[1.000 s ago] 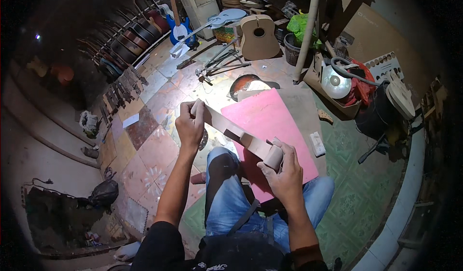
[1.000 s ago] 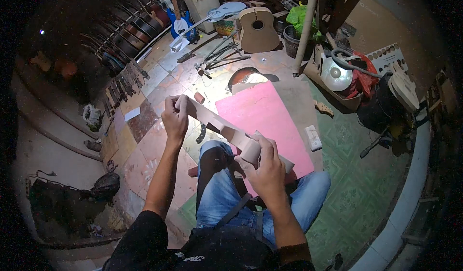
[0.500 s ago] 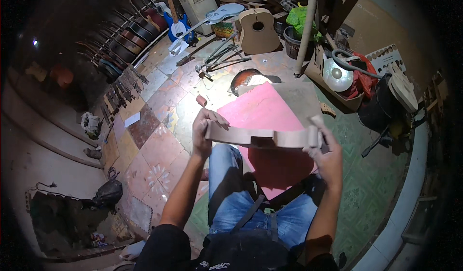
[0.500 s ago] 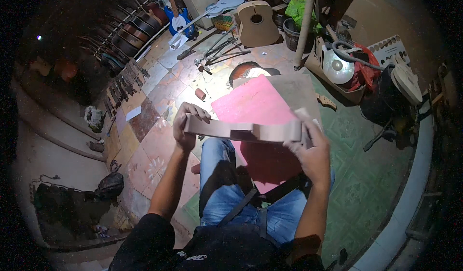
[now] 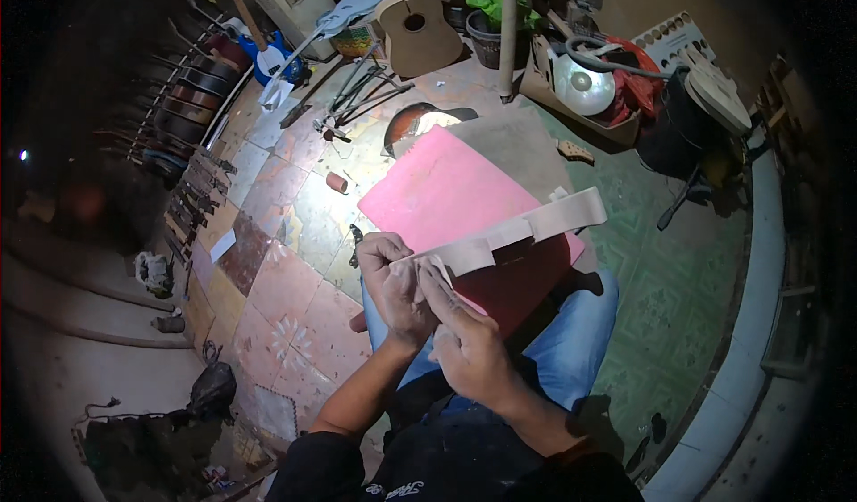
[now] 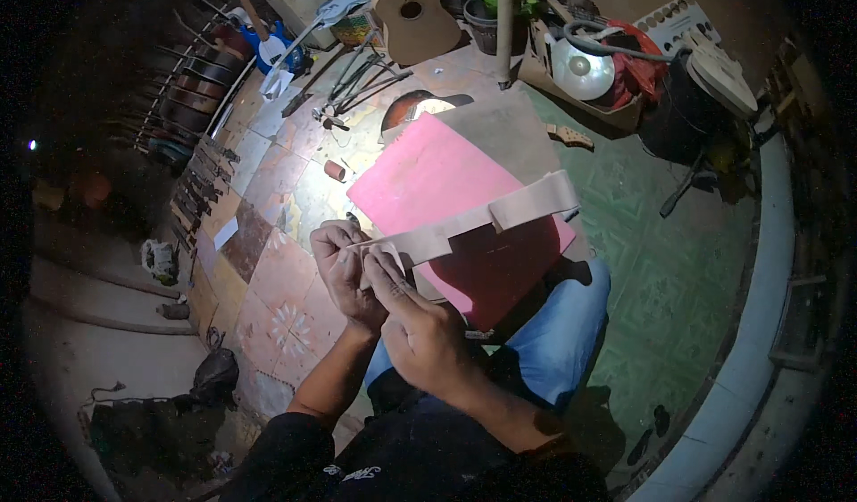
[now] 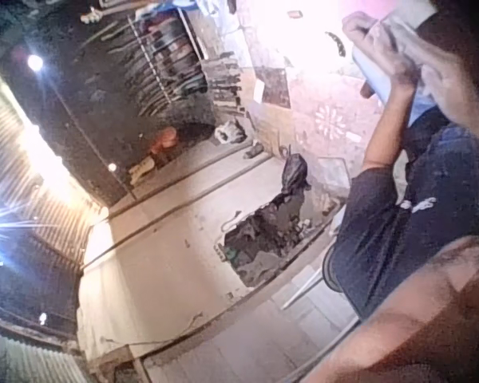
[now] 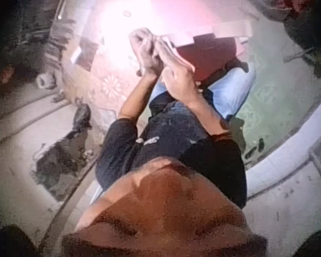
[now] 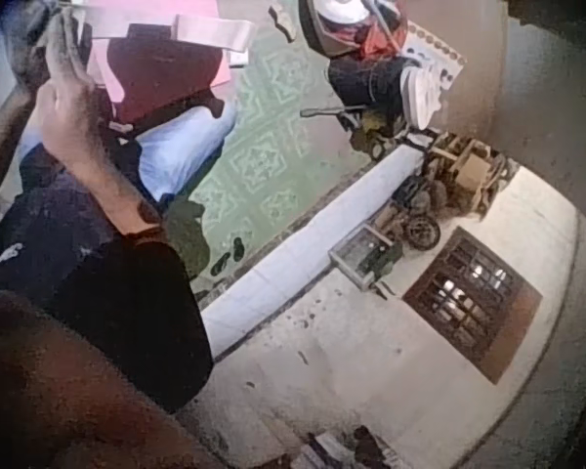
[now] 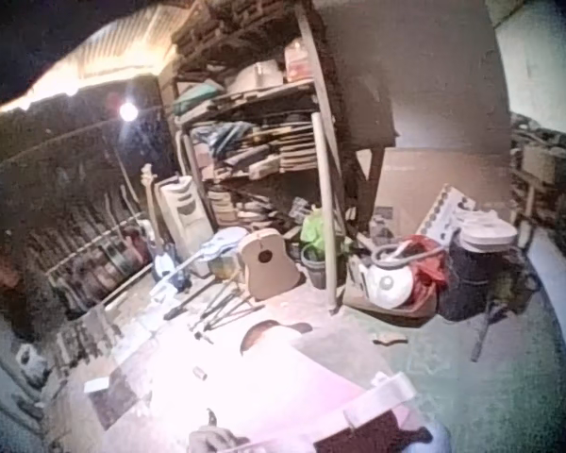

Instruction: The person sands the edges and inner cutouts of a wooden guitar body with a small piece of sandpaper, occasionally turning the body over and brushing away dust with their hand.

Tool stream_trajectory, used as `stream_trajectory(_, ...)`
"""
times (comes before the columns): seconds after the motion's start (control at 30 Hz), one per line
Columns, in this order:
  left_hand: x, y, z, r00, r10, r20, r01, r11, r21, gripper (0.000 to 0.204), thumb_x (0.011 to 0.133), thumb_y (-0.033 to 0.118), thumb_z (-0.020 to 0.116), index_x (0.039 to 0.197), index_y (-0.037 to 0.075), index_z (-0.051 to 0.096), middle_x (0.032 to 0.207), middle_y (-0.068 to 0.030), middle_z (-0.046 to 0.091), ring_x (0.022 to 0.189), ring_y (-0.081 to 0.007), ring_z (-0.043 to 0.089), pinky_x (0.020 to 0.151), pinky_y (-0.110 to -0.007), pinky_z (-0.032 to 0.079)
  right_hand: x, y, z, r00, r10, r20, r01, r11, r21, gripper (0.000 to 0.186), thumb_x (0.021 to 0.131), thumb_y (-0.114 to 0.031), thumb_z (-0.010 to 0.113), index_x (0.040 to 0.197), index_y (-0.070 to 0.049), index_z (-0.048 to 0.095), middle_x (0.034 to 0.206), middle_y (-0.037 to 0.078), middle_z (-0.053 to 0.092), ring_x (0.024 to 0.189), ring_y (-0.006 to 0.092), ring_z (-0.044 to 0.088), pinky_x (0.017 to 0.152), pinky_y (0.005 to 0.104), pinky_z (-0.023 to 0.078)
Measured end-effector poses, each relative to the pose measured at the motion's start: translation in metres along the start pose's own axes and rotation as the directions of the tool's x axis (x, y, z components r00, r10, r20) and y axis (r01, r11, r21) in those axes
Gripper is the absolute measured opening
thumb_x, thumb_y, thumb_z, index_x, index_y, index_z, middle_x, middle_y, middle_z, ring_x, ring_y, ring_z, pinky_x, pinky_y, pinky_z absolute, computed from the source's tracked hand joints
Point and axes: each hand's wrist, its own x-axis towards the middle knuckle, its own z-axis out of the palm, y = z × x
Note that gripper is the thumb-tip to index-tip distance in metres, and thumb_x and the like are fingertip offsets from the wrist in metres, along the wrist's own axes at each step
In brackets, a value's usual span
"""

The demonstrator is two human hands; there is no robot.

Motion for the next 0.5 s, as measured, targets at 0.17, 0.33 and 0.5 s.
stream_trajectory(0.17,-0.008,-0.002,-0.001,1.0,0.008,0.004,-0.008,1.0,-0.028,0.027,0.093,0.031,0.048,0.093,0.004,0.04,0.092,-0.0089,0.041,0.083,-0.0158,0.039,0.08,-0.029,0.035,0.002,0.01,-0.005,1.0,-0.024,-0.001,0.024,0.991,-0.13,0.06,0.086,0.008,0.05,0.145,-0.002,0.05,0.142,0.025,0.054,0.129,0.039,0.056,0.101,0.042,0.051)
stream_trajectory(0.33,-0.016,0.004,0.006,1.0,-0.028,-0.002,0.028,1.0,-0.006,0.028,0.092,0.031,0.049,0.091,0.004,0.041,0.091,-0.0085,0.041,0.082,-0.0157,0.039,0.078,-0.03,0.035,-0.007,0.031,-0.009,1.0,0.02,-0.023,-0.023,0.991,-0.134,0.061,0.083,0.009,0.05,0.143,-0.001,0.052,0.145,0.024,0.052,0.132,0.0384,0.053,0.103,0.0449,0.05)
stream_trajectory(0.5,-0.018,0.002,0.005,1.0,0.001,-0.025,-0.001,1.0,-0.002,0.026,0.089,0.029,0.053,0.09,0.006,0.04,0.092,-0.0086,0.041,0.081,-0.0165,0.041,0.076,-0.03,0.039,-0.02,0.02,-0.006,1.0,-0.018,0.014,0.022,0.94,-0.34,0.063,0.084,0.008,0.051,0.146,-0.005,0.049,0.145,0.023,0.051,0.124,0.0395,0.059,0.097,0.0454,0.053)
